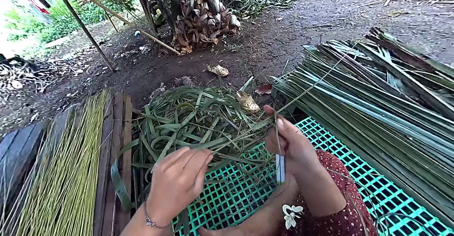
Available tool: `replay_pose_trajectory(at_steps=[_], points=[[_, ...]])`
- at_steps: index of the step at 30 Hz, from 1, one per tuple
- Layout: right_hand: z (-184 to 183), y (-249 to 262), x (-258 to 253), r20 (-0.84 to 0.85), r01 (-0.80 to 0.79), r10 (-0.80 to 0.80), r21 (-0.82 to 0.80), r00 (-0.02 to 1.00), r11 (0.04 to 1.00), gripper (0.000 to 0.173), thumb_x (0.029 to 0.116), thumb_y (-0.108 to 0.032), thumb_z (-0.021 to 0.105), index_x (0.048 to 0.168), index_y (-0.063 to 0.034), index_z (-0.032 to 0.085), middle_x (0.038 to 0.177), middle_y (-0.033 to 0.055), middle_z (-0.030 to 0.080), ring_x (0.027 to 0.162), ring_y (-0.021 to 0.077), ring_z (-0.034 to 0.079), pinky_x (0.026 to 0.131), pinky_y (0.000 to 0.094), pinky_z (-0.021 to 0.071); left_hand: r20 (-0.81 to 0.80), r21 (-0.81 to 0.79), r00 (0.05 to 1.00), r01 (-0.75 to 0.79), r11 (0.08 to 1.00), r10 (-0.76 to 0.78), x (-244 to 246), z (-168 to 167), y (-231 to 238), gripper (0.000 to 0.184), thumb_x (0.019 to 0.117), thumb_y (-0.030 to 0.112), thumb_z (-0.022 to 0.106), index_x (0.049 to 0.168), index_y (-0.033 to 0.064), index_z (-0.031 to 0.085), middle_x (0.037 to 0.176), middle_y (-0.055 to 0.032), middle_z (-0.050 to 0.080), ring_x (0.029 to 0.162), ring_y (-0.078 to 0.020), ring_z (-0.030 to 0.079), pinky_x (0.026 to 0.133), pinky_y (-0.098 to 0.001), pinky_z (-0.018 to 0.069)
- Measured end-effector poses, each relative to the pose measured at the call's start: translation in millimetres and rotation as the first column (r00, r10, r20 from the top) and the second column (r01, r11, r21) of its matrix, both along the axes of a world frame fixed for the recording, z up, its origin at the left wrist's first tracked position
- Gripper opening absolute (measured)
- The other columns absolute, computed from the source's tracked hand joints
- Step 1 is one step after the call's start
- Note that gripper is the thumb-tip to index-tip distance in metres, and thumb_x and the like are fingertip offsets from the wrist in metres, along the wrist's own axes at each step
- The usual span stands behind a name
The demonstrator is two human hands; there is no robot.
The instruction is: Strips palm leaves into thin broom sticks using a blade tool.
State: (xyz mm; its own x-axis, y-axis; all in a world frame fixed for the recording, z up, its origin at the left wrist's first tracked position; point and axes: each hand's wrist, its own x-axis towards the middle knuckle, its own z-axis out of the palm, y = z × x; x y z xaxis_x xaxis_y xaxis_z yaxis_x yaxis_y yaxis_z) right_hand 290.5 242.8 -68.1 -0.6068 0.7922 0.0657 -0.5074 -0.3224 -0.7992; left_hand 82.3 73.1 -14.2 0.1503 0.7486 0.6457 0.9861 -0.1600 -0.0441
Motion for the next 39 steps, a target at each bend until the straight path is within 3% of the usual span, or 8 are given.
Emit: replay_pose_trajectory(at_steps=[11, 15, 18, 23, 26, 31, 35, 39], points=[[-1.0, 68.4, 23.7, 0.109, 0.278, -0.272, -0.043, 0.956, 0.96, 0.041, 0.1126, -0.022, 0.025, 0.143, -0.0145, 0.052, 0.05, -0.0086, 0.037, 0.038, 0.0011, 0.038, 0.041, 0.0163, 0.0384, 0.034, -0.465, 0.961, -0.228, 0.855, 0.275, -54.0, 15.9, -66.9, 0.048, 0.1084, 0.031, 0.039, 0.105, -0.003, 0.072, 0.091, -0.0219, 0.073, 0.08, -0.0408, 0.07, 0.071, -0.0585, 0.0527], [0.9, 36.8, 5.5, 0.115, 0.117, -0.118, 0.018, 0.986, 0.993, 0.044, 0.1109, -0.016, 0.024, 0.145, -0.0114, 0.051, 0.051, -0.0089, 0.04, 0.041, 0.0007, 0.041, 0.044, 0.0158, 0.0402, 0.145, -0.408, 0.959, -0.165, 0.898, 0.242, -25.7, 12.3, -45.8, 0.039, 0.1061, 0.026, 0.043, 0.099, 0.0012, 0.073, 0.089, -0.0147, 0.073, 0.073, -0.0284, 0.071, 0.06, -0.0464, 0.0554], [-0.4, 49.4, 14.3, 0.118, 0.157, -0.158, 0.022, 0.98, 0.987, 0.043, 0.1109, -0.018, 0.025, 0.142, -0.0115, 0.053, 0.05, -0.0095, 0.04, 0.041, 0.0, 0.04, 0.044, 0.0155, 0.0393, 0.235, -0.399, 0.948, -0.108, 0.911, 0.215, -41.9, 13.6, -54.9, 0.043, 0.1082, 0.027, 0.043, 0.096, -0.0007, 0.073, 0.088, -0.0163, 0.073, 0.076, -0.0224, 0.07, 0.068, -0.0385, 0.0545], [-18.2, 122.0, 51.5, 0.12, 0.396, -0.387, -0.065, 0.914, 0.916, 0.035, 0.1132, -0.03, 0.027, 0.133, -0.0209, 0.055, 0.054, -0.0121, 0.035, 0.039, -0.0018, 0.033, 0.04, 0.0138, 0.0333, 0.28, -0.512, 0.864, -0.234, 0.826, 0.418, -107.2, 10.6, -114.6, 0.042, 0.1067, 0.018, 0.044, 0.102, -0.0158, 0.069, 0.096, -0.0317, 0.07, 0.084, -0.0335, 0.069, 0.081, -0.0483, 0.0535], [-25.6, 135.9, 49.9, 0.165, 0.455, -0.432, -0.143, 0.887, 0.879, 0.031, 0.1132, -0.034, 0.028, 0.128, -0.0252, 0.054, 0.058, -0.012, 0.038, 0.042, -0.0013, 0.037, 0.043, 0.0142, 0.0366, 0.274, -0.512, 0.793, -0.358, 0.781, 0.544, -111.2, 6.3, -120.6, 0.04, 0.1066, 0.018, 0.045, 0.108, -0.0133, 0.07, 0.102, -0.0327, 0.07, 0.089, -0.0398, 0.068, 0.083, -0.0549, 0.0522], [-25.2, 65.0, -4.2, 0.261, -0.011, 0.021, -0.038, 0.965, 0.999, 0.037, 0.1115, -0.017, 0.026, 0.134, -0.01, 0.054, 0.083, -0.0032, 0.066, 0.073, 0.0067, 0.065, 0.072, 0.025, 0.0572, 0.357, -0.378, 0.797, -0.354, 0.856, 0.487, -48.7, 2.3, -47.8, 0.034, 0.104, 0.018, 0.047, 0.109, -0.0021, 0.074, 0.1, -0.0183, 0.073, 0.087, -0.0302, 0.07, 0.08, -0.0503, 0.0558], [-9.7, -1.5, -39.5, 0.106, -0.408, 0.398, 0.099, 0.911, 0.908, 0.041, 0.1032, -0.014, 0.034, 0.141, -0.0052, 0.048, 0.067, -0.0122, 0.054, 0.057, -0.0006, 0.054, 0.06, 0.0177, 0.0499, 0.437, -0.441, 0.813, -0.18, 0.879, 0.385, -4.9, 14.5, -0.5, 0.028, 0.1039, 0.017, 0.051, 0.109, 0.0043, 0.077, 0.098, -0.0094, 0.075, 0.085, -0.0181, 0.07, 0.08, -0.037, 0.057], [3.3, -24.9, -48.7, -0.01, -0.392, 0.398, 0.152, 0.917, 0.907, 0.034, 0.1045, -0.012, 0.04, 0.133, -0.0047, 0.057, 0.066, -0.0137, 0.054, 0.054, -0.0032, 0.051, 0.053, 0.0138, 0.0457, 0.445, -0.399, 0.845, -0.11, 0.911, 0.297, 19.7, 13.7, 9.9, 0.03, 0.1038, 0.021, 0.05, 0.108, 0.008, 0.077, 0.089, -0.0024, 0.072, 0.075, -0.0065, 0.066, 0.072, -0.0218, 0.0541]])
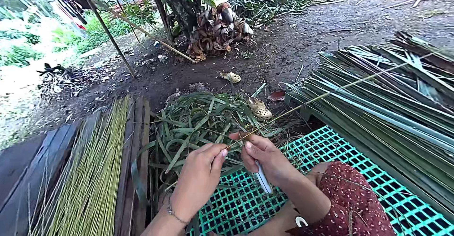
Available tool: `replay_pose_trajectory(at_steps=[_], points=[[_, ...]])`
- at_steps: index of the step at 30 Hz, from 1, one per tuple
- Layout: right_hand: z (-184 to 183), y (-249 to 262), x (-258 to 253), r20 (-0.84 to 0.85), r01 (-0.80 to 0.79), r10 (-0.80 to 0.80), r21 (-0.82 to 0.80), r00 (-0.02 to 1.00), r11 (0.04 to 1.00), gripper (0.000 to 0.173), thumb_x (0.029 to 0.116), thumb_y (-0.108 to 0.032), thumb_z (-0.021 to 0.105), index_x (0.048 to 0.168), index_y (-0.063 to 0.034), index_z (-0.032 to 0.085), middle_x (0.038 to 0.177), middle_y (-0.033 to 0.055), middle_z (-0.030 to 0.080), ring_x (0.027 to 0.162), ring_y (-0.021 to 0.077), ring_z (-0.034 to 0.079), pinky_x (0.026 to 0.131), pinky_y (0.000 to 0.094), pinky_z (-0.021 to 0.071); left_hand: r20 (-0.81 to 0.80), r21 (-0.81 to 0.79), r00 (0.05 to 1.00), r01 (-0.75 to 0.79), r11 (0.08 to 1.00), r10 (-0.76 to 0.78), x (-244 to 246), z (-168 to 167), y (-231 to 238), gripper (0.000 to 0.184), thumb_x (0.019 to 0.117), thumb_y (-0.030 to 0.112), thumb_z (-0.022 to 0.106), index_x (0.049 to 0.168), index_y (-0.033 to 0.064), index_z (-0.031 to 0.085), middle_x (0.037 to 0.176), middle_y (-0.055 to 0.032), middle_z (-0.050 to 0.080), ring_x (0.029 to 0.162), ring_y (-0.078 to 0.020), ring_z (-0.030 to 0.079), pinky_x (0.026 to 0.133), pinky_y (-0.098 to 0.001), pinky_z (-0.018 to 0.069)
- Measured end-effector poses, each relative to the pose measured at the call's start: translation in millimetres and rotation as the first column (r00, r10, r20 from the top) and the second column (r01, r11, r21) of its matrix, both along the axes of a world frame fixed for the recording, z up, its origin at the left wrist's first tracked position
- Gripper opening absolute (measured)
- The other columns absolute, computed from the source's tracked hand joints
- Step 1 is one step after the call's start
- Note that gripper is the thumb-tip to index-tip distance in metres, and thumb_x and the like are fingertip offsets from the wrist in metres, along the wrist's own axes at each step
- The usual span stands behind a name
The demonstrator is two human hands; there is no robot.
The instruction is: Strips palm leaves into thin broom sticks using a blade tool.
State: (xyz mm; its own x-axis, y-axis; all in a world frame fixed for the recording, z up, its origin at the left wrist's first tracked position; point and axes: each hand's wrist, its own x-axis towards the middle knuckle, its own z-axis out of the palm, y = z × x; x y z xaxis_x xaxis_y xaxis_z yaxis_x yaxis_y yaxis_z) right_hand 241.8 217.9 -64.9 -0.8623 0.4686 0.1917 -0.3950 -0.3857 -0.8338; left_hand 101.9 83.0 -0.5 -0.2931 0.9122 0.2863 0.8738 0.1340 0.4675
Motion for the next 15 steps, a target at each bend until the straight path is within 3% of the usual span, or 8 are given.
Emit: replay_pose_trajectory(at_steps=[2, 5, 10, 12, 15], points=[[0.3, 6.6, 4.6, -0.052, 0.13, -0.13, -0.01, 0.99, 0.992, 0.031, 0.1049, -0.014, 0.042, 0.127, -0.0083, 0.062, 0.063, -0.013, 0.055, 0.053, -0.0031, 0.051, 0.053, 0.0144, 0.0465, -0.011, 0.031, 1.0, -0.028, 0.999, 0.028, -0.1, -0.6, -6.5, 0.03, 0.1036, 0.022, 0.049, 0.108, 0.0093, 0.076, 0.086, 0.0003, 0.073, 0.074, -0.0025, 0.065, 0.07, -0.0175, 0.0532], [2.2, 18.4, 13.2, -0.057, 0.252, -0.254, -0.048, 0.965, 0.967, 0.034, 0.1064, -0.019, 0.039, 0.133, -0.0119, 0.059, 0.06, -0.0105, 0.054, 0.05, -0.0014, 0.052, 0.054, 0.0155, 0.0491, -0.033, 0.068, 0.997, -0.064, 0.996, 0.067, -2.4, -3.7, -15.3, 0.028, 0.1032, 0.02, 0.049, 0.101, 0.0079, 0.073, 0.077, 0.0016, 0.069, 0.067, -0.0004, 0.061, 0.065, -0.0153, 0.0498], [5.4, -9.5, 13.4, -0.02, -0.036, 0.038, 0.099, 0.999, 0.994, 0.041, 0.1053, -0.017, 0.042, 0.143, -0.0043, 0.05, 0.066, -0.0172, 0.052, 0.055, -0.0061, 0.048, 0.053, 0.0116, 0.0428, 0.159, 0.069, 0.986, -0.061, 0.996, 0.049, 17.4, 2.9, -9.9, 0.025, 0.1028, 0.017, 0.049, 0.094, 0.0068, 0.07, 0.069, 0.0075, 0.059, 0.06, 0.0084, 0.051, 0.057, -0.0073, 0.0412], [4.1, -24.3, 9.8, -0.02, -0.058, 0.063, 0.184, 0.998, 0.981, 0.034, 0.1055, -0.018, 0.046, 0.133, -0.0048, 0.059, 0.068, -0.0185, 0.052, 0.056, -0.008, 0.048, 0.052, 0.0101, 0.0407, 0.244, 0.077, 0.969, -0.048, 0.996, 0.028, 23.3, 5.3, -9.3, 0.024, 0.1027, 0.017, 0.049, 0.093, 0.0075, 0.069, 0.07, 0.0095, 0.059, 0.061, 0.0102, 0.052, 0.058, -0.0063, 0.0421], [0.1, -29.2, 7.4, -0.098, 0.063, -0.033, 0.318, 0.995, 0.946, 0.028, 0.1061, -0.02, 0.049, 0.119, -0.0038, 0.067, 0.077, -0.0183, 0.058, 0.06, -0.0122, 0.046, 0.054, 0.0074, 0.0402, 0.273, 0.077, 0.962, -0.048, 0.996, 0.025, 28.5, 8.3, -12.3, 0.023, 0.1021, 0.018, 0.05, 0.09, 0.0093, 0.068, 0.067, 0.0112, 0.055, 0.057, 0.0111, 0.048, 0.054, -0.0057, 0.0388]])
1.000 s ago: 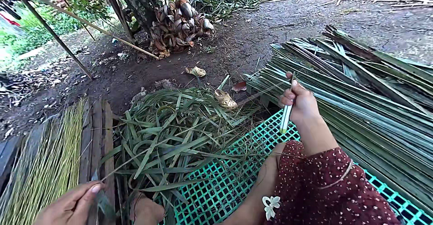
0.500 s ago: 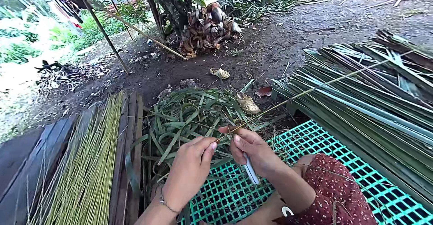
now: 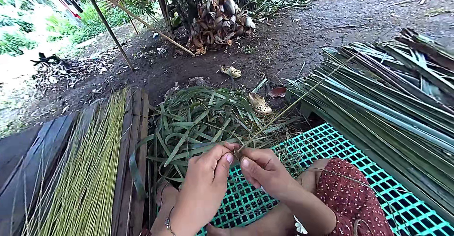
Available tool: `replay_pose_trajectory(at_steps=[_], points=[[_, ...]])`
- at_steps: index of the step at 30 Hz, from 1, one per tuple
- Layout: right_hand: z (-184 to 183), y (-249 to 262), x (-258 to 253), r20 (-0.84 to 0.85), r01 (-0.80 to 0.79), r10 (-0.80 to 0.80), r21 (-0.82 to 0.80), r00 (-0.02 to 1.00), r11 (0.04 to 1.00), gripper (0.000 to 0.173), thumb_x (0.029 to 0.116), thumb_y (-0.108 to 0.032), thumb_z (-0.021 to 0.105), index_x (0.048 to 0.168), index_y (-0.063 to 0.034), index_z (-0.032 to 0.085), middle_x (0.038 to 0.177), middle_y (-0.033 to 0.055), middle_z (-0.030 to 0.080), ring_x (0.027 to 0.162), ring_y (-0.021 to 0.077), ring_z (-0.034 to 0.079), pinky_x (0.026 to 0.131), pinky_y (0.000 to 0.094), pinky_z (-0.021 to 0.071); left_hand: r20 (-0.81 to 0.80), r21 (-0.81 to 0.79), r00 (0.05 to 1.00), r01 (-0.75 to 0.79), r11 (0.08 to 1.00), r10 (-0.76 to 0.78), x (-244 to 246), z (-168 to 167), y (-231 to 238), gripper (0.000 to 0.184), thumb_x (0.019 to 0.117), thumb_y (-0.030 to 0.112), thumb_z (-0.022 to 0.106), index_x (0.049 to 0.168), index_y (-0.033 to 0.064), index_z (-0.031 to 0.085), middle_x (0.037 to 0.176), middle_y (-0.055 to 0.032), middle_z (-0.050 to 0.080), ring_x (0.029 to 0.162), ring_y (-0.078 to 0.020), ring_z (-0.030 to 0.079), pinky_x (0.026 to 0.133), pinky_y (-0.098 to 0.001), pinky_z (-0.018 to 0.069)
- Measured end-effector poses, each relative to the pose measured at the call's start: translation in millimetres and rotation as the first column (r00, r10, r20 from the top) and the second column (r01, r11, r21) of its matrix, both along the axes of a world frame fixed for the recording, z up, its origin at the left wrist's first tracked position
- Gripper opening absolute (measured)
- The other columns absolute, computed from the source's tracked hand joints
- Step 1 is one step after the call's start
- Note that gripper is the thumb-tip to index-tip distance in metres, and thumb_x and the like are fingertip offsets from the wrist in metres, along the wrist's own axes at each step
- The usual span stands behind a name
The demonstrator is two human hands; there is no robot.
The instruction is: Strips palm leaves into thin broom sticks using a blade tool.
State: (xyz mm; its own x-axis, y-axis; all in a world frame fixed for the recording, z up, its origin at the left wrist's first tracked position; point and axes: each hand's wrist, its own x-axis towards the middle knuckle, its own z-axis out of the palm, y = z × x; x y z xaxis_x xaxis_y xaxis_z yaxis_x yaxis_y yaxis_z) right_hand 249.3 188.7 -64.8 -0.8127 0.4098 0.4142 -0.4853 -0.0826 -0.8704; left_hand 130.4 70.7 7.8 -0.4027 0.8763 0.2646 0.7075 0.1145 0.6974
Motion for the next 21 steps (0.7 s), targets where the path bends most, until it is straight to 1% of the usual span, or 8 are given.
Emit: replay_pose_trajectory(at_steps=[1, 3, 6, 8, 11, 14, 16, 21], points=[[-1.0, 3.1, 0.6, -0.024, 0.045, -0.044, 0.044, 0.999, 0.998, 0.028, 0.1063, -0.021, 0.049, 0.116, -0.0036, 0.069, 0.081, -0.0172, 0.061, 0.062, -0.0131, 0.047, 0.055, 0.0069, 0.0406, 0.009, -0.007, 1.0, 0.001, 1.0, -0.001, 0.8, 1.2, -1.2, 0.023, 0.1021, 0.018, 0.05, 0.09, 0.01, 0.068, 0.066, 0.0118, 0.054, 0.056, 0.0115, 0.047, 0.052, -0.0056, 0.0374], [-2.2, 17.3, 4.9, -0.041, 0.176, -0.174, 0.05, 0.984, 0.983, 0.025, 0.1059, -0.023, 0.05, 0.11, -0.0084, 0.07, 0.069, -0.0182, 0.055, 0.057, -0.0112, 0.045, 0.053, 0.0092, 0.0401, 0.036, -0.024, 0.999, 0.009, 1.0, -0.008, -0.3, 4.1, -4.9, 0.024, 0.1024, 0.017, 0.05, 0.091, 0.0104, 0.069, 0.066, 0.0125, 0.054, 0.055, 0.0117, 0.046, 0.051, -0.0057, 0.0367], [1.4, 60.1, 18.0, 0.007, 0.355, -0.358, -0.151, 0.934, 0.923, 0.033, 0.1054, -0.023, 0.048, 0.13, -0.0126, 0.066, 0.056, -0.016, 0.049, 0.048, -0.0047, 0.046, 0.05, 0.0141, 0.0428, 0.065, -0.022, 0.998, 0.015, 1.0, -0.013, -6.4, 2.9, -12.8, 0.024, 0.102, 0.017, 0.049, 0.09, 0.0111, 0.07, 0.065, 0.0137, 0.053, 0.055, 0.0115, 0.045, 0.05, -0.0061, 0.0363], [5.5, 77.5, 22.7, 0.042, 0.43, -0.433, -0.245, 0.9, 0.869, 0.035, 0.1069, -0.023, 0.042, 0.134, -0.0143, 0.062, 0.052, -0.0122, 0.048, 0.044, -0.0007, 0.046, 0.047, 0.0164, 0.0449, 0.063, -0.037, 0.998, 0.005, 0.999, -0.002, -8.8, 1.4, -14.4, 0.024, 0.1013, 0.017, 0.049, 0.09, 0.0118, 0.07, 0.065, 0.0144, 0.053, 0.054, 0.0114, 0.045, 0.05, -0.0066, 0.0358], [3.8, 64.5, 23.8, 0.061, 0.271, -0.264, -0.254, 0.963, 0.929, 0.033, 0.1065, -0.027, 0.044, 0.135, -0.0176, 0.06, 0.055, -0.015, 0.049, 0.047, -0.0036, 0.047, 0.05, 0.0155, 0.0436, 0.061, -0.096, 0.998, -0.02, 0.995, 0.026, -9.0, 0.4, -12.1, 0.024, 0.1009, 0.017, 0.048, 0.09, 0.0126, 0.069, 0.065, 0.0145, 0.053, 0.054, 0.0107, 0.045, 0.049, -0.0079, 0.036], [3.1, 31.7, 18.3, 0.072, -0.056, 0.073, -0.216, 0.995, 0.975, 0.038, 0.1043, -0.017, 0.044, 0.137, -0.0047, 0.059, 0.063, -0.0194, 0.049, 0.052, -0.0078, 0.043, 0.049, 0.0117, 0.038, 0.055, -0.147, 0.998, -0.007, 0.989, 0.016, -9.4, 4.1, -12.9, 0.023, 0.1012, 0.016, 0.049, 0.092, 0.0101, 0.07, 0.066, 0.0133, 0.053, 0.055, 0.01, 0.046, 0.051, -0.0089, 0.0373], [1.5, 31.1, 16.7, 0.062, -0.113, 0.129, -0.21, 0.99, 0.971, 0.037, 0.105, -0.017, 0.045, 0.137, -0.0048, 0.06, 0.063, -0.0197, 0.048, 0.052, -0.0078, 0.042, 0.049, 0.0117, 0.0366, 0.048, -0.165, 0.999, 0.018, 0.986, -0.01, -13.6, 7.3, -17.4, 0.024, 0.1017, 0.015, 0.049, 0.094, 0.0073, 0.07, 0.067, 0.0119, 0.054, 0.056, 0.0099, 0.046, 0.052, -0.0094, 0.0378], [6.6, 115.0, 38.5, 0.089, 0.373, -0.364, -0.295, 0.927, 0.88, 0.036, 0.1063, -0.024, 0.038, 0.13, -0.0136, 0.064, 0.052, -0.0138, 0.045, 0.043, -0.0029, 0.041, 0.045, 0.0152, 0.0392, 0.075, -0.198, 0.996, 0.053, 0.979, -0.038, -43.6, 14.2, -35.1, 0.023, 0.1012, 0.012, 0.049, 0.095, 0.0046, 0.069, 0.07, 0.0126, 0.056, 0.059, 0.0108, 0.047, 0.054, -0.009, 0.0389]])
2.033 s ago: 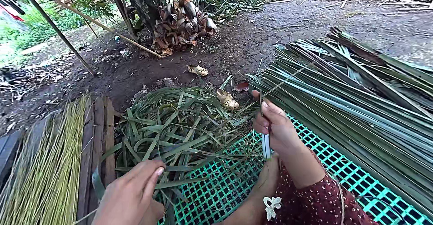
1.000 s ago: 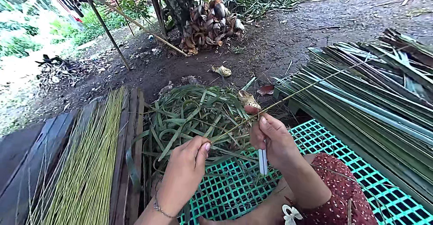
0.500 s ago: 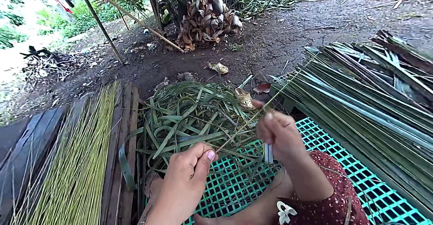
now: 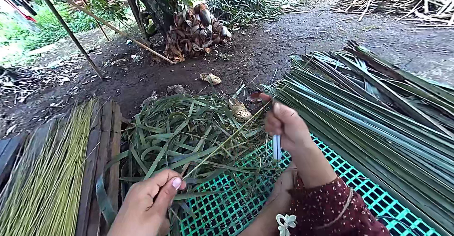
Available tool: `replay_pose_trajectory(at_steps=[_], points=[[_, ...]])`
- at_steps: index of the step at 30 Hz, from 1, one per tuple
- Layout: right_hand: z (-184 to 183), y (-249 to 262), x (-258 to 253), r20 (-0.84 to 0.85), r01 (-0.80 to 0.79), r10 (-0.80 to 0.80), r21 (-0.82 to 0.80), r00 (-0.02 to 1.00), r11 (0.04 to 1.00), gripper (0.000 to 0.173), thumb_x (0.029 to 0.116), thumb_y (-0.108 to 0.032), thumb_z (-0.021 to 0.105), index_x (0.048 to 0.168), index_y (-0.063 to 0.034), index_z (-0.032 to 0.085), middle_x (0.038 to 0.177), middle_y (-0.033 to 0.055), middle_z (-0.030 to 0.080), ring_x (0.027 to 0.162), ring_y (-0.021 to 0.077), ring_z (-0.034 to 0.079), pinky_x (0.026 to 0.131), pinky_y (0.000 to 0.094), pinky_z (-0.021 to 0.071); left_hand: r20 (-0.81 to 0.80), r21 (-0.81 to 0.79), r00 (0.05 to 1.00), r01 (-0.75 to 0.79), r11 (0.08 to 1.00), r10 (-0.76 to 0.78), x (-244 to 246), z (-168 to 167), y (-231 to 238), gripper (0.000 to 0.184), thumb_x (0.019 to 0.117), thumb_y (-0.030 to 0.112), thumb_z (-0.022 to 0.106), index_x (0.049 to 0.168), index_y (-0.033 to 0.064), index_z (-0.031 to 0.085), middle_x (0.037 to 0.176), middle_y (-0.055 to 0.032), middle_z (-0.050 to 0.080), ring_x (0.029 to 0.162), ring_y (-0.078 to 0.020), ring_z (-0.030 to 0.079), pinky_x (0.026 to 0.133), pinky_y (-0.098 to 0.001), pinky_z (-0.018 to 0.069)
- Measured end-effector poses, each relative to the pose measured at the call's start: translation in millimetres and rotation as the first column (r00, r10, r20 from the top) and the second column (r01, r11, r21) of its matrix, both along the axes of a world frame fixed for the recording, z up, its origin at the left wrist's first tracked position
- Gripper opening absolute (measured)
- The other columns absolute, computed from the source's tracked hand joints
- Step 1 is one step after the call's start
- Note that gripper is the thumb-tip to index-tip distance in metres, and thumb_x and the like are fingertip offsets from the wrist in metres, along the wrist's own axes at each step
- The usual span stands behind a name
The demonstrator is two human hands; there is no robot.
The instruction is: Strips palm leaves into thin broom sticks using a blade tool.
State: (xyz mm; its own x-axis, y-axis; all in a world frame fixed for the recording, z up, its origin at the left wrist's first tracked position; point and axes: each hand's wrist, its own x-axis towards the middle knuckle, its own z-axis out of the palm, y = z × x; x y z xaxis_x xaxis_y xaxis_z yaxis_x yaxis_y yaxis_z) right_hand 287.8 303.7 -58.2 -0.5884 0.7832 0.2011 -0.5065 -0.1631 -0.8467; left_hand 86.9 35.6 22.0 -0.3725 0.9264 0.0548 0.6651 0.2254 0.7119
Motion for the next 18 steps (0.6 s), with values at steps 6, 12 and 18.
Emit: replay_pose_trajectory(at_steps=[6, 12, 18], points=[[0.6, -2.0, -4.7, 0.024, 0.073, -0.072, -0.024, 0.997, 0.997, 0.038, 0.1072, -0.02, 0.033, 0.135, -0.0126, 0.058, 0.052, -0.0115, 0.045, 0.042, -0.0006, 0.043, 0.046, 0.0171, 0.0429, -0.246, -0.108, 0.969, 0.001, 0.994, -0.028, 0.0, 4.4, 11.0, 0.028, 0.1038, 0.016, 0.049, 0.112, -0.0002, 0.07, 0.087, -0.0118, 0.071, 0.073, -0.0229, 0.068, 0.067, -0.0436, 0.0558], [-11.7, -89.0, -36.1, -0.075, -0.363, 0.364, 0.033, 0.928, 0.931, 0.04, 0.1038, -0.016, 0.044, 0.139, -0.0027, 0.057, 0.061, -0.019, 0.05, 0.05, -0.0069, 0.044, 0.049, 0.0128, 0.0396, -0.34, 0.157, 0.94, 0.023, 0.987, 0.032, 32.7, -9.1, 42.1, 0.021, 0.0997, 0.015, 0.055, 0.098, 0.0033, 0.073, 0.078, -0.0064, 0.07, 0.066, -0.0143, 0.066, 0.063, -0.03, 0.0553], [-19.6, -61.2, -30.9, -0.084, -0.191, 0.192, 0.023, 0.978, 0.981, 0.037, 0.1041, -0.017, 0.044, 0.134, -0.0063, 0.061, 0.056, -0.0181, 0.05, 0.047, -0.0058, 0.045, 0.048, 0.0145, 0.0405, -0.295, 0.123, 0.954, -0.01, 0.992, 0.046, 26.1, -1.2, 28.9, 0.019, 0.0972, 0.011, 0.057, 0.094, 0.0019, 0.072, 0.071, -0.0041, 0.067, 0.06, -0.0067, 0.06, 0.058, -0.0219, 0.0491]])
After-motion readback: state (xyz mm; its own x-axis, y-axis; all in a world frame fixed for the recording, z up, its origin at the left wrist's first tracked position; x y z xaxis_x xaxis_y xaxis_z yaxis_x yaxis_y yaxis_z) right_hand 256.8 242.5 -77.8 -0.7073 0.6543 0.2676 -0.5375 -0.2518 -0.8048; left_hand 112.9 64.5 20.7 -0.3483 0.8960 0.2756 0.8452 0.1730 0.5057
